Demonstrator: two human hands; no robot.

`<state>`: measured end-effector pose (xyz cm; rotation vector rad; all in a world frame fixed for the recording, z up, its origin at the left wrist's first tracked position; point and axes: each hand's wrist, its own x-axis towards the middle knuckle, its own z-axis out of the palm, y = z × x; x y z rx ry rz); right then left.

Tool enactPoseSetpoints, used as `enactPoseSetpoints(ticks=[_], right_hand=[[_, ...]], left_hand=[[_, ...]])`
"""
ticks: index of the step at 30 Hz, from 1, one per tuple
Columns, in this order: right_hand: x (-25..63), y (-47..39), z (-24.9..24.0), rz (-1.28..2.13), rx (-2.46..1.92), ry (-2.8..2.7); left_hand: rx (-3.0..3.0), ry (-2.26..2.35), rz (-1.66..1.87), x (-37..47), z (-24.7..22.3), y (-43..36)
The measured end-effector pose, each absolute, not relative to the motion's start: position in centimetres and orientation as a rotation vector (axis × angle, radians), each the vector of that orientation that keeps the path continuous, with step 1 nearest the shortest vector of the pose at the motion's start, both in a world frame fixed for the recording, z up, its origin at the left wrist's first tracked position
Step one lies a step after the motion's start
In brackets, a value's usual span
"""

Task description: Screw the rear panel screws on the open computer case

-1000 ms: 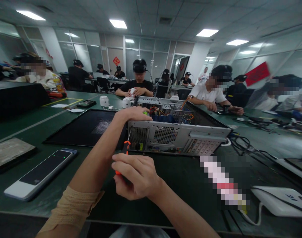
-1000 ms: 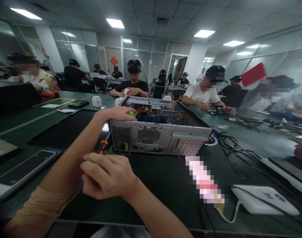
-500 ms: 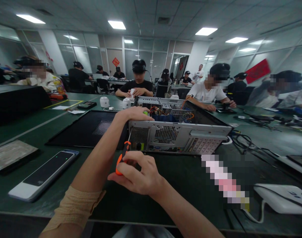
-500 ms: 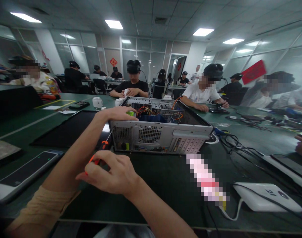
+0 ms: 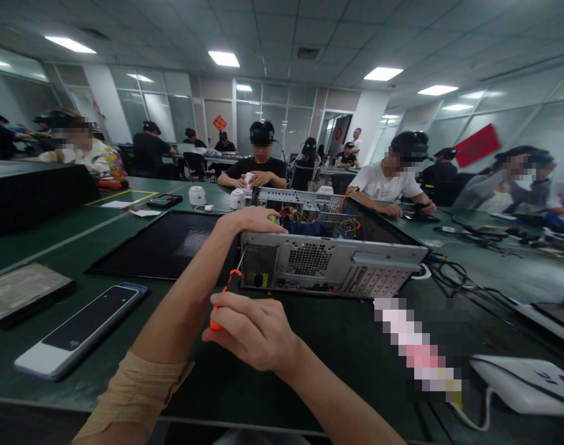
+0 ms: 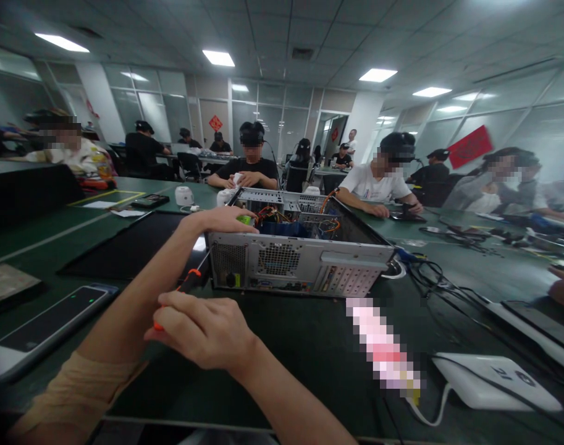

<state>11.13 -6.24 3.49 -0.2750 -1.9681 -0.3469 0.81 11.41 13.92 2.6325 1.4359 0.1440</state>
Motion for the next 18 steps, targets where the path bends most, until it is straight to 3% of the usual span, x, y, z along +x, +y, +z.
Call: enactPoseSetpoints(ticks=[18], right_hand=[[11.42,-6.39,3.19,-0.349,-0.265,-1.976]], left_hand=[[2.656,1.433,0.022,0.46,14.10,11.59]])
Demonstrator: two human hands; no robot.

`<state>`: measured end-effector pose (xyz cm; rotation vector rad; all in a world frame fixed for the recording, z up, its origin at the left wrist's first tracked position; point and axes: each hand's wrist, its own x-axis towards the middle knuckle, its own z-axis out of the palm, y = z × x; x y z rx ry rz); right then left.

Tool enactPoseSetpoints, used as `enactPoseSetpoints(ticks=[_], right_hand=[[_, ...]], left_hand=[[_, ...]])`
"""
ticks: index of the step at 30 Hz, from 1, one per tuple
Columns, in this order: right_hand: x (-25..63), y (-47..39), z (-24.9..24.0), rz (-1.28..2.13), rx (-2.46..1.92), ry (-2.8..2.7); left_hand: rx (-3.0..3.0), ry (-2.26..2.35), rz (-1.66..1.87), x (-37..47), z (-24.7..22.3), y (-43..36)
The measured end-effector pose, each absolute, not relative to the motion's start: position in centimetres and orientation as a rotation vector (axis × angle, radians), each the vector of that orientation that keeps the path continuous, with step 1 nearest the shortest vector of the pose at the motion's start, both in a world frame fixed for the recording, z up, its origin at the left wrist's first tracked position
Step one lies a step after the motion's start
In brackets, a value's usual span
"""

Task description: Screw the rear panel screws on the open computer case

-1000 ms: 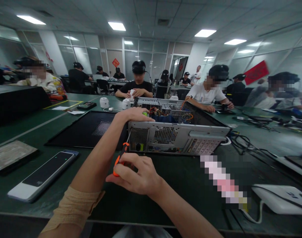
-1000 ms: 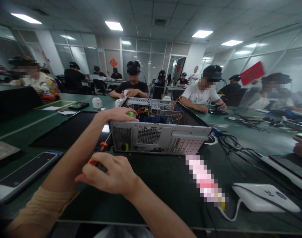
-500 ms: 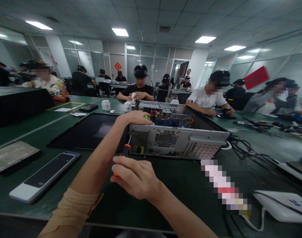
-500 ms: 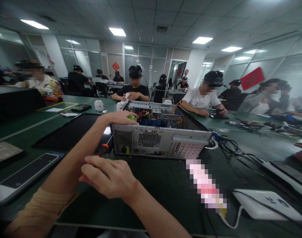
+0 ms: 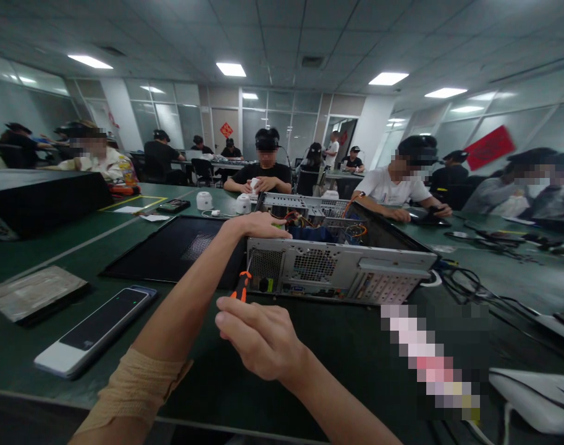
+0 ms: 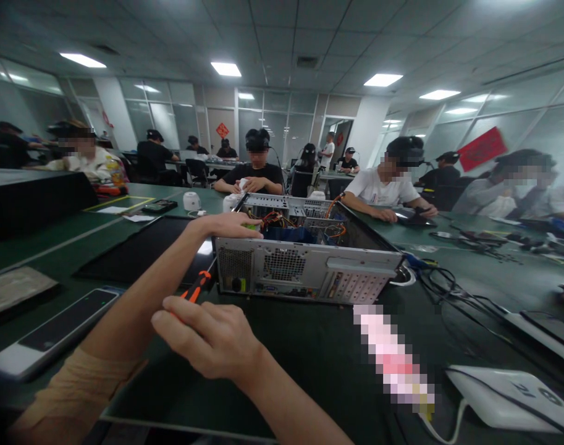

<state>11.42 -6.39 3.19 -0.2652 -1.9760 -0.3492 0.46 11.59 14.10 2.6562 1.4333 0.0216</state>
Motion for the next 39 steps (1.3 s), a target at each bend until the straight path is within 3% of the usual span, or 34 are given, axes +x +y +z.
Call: enactPoseSetpoints(ticks=[9,39], right_hand=[[12.03,-6.53,3.35,-0.459,-0.357,-1.898],[11.52,-6.56,3.97,-0.350,-0.356,-1.851]], left_hand=[[2.644,1.496,0.026,0.67,14.10,11.34],[2.651,1.512,0.038,0.88,13.68,11.62]])
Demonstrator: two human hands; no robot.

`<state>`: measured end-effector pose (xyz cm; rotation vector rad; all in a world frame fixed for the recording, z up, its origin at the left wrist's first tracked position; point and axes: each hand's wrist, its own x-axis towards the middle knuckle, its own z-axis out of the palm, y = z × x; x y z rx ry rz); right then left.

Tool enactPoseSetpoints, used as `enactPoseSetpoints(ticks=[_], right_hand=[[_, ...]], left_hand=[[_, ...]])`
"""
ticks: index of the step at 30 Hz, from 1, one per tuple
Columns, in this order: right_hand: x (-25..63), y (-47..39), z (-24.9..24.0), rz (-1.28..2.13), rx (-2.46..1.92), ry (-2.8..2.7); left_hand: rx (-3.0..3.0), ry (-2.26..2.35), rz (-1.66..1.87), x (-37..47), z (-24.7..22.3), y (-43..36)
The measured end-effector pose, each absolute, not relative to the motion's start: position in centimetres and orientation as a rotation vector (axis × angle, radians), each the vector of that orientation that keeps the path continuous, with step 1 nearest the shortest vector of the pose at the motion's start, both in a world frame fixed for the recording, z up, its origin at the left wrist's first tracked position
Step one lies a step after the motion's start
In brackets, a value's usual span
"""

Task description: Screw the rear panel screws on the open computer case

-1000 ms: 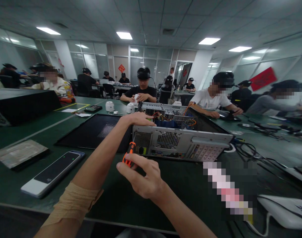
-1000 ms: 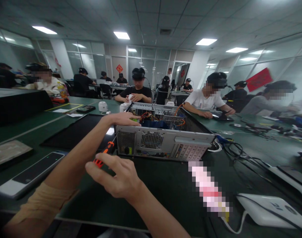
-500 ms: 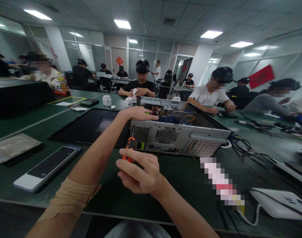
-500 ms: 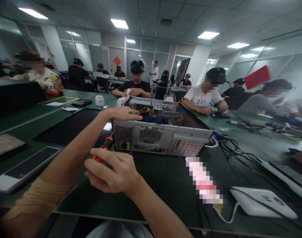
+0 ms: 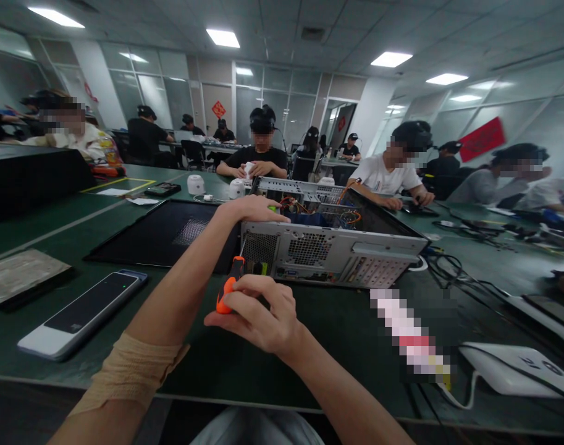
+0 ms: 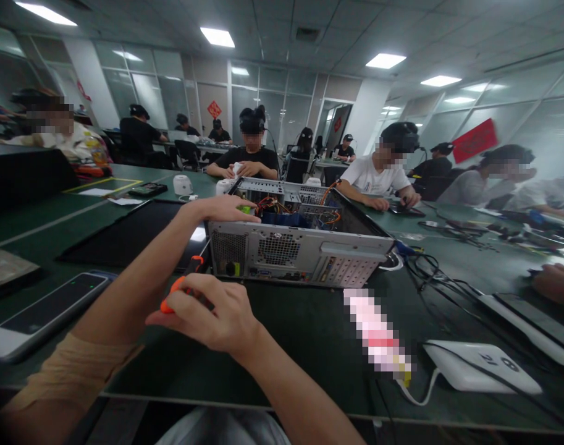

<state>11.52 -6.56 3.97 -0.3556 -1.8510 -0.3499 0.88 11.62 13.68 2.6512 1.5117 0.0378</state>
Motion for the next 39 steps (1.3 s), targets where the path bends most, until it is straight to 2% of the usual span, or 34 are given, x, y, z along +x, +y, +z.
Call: enactPoseSetpoints(ticks=[16,23,39], right_hand=[[11.8,-6.9,3.7,-0.435,-0.369,-1.937],[11.8,-7.0,4.1,-0.358,-0.365,-2.035],[11.4,-6.7,3.6,-0.356,-0.398,-1.868]], left_hand=[[2.657,1.484,0.082,0.9,13.9,11.2],[2.654,1.474,0.094,0.8,13.8,11.5],[2.640,1.489,0.082,0.8,14.0,10.9]])
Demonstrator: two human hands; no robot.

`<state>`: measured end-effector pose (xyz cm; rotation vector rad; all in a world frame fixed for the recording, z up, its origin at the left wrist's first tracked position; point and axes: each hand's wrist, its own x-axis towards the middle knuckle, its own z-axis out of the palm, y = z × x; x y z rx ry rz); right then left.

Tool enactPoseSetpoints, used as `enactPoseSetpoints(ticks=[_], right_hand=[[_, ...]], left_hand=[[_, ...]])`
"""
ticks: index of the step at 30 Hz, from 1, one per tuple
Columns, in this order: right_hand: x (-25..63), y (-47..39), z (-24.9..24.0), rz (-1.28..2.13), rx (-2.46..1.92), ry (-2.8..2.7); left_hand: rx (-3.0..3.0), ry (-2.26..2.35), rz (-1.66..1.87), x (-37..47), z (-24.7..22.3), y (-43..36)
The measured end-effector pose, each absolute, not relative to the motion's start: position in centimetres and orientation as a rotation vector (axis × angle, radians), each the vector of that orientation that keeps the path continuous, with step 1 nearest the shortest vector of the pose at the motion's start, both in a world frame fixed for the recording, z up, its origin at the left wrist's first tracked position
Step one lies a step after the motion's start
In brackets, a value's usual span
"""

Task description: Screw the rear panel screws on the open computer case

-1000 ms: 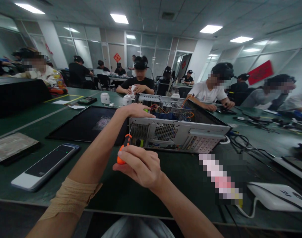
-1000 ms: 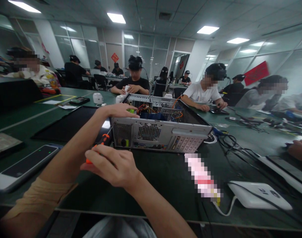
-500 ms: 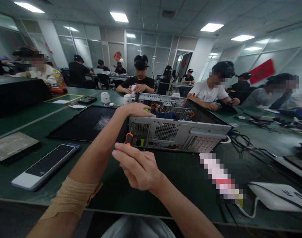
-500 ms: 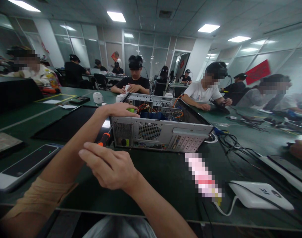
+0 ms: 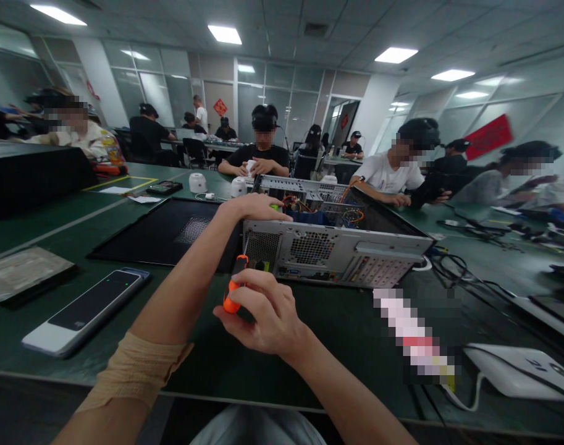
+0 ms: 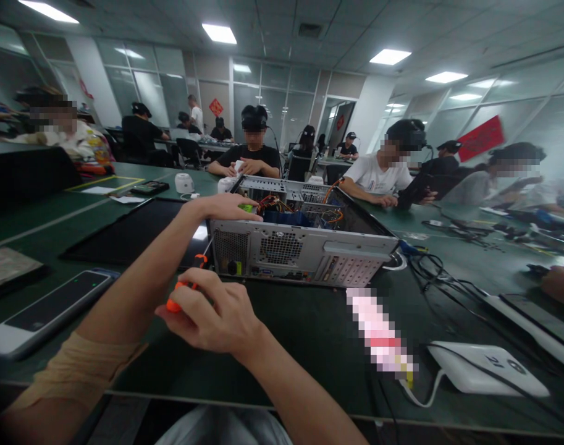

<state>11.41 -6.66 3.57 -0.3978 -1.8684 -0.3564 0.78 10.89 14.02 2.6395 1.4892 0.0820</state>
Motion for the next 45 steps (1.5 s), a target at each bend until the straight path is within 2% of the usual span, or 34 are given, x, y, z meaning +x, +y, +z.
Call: enactPoseSetpoints(ticks=[10,39,45], right_hand=[[11.73,-6.79,3.52,-0.402,-0.408,-2.006],[11.76,-6.54,3.56,-0.262,-0.347,-1.922],[11.34,-6.27,3.30,-0.326,-0.382,-1.874]], left_hand=[[2.661,1.474,0.079,0.70,13.81,11.38],[2.654,1.485,0.090,0.71,13.86,11.25],[2.644,1.479,0.098,0.68,13.91,11.20]])
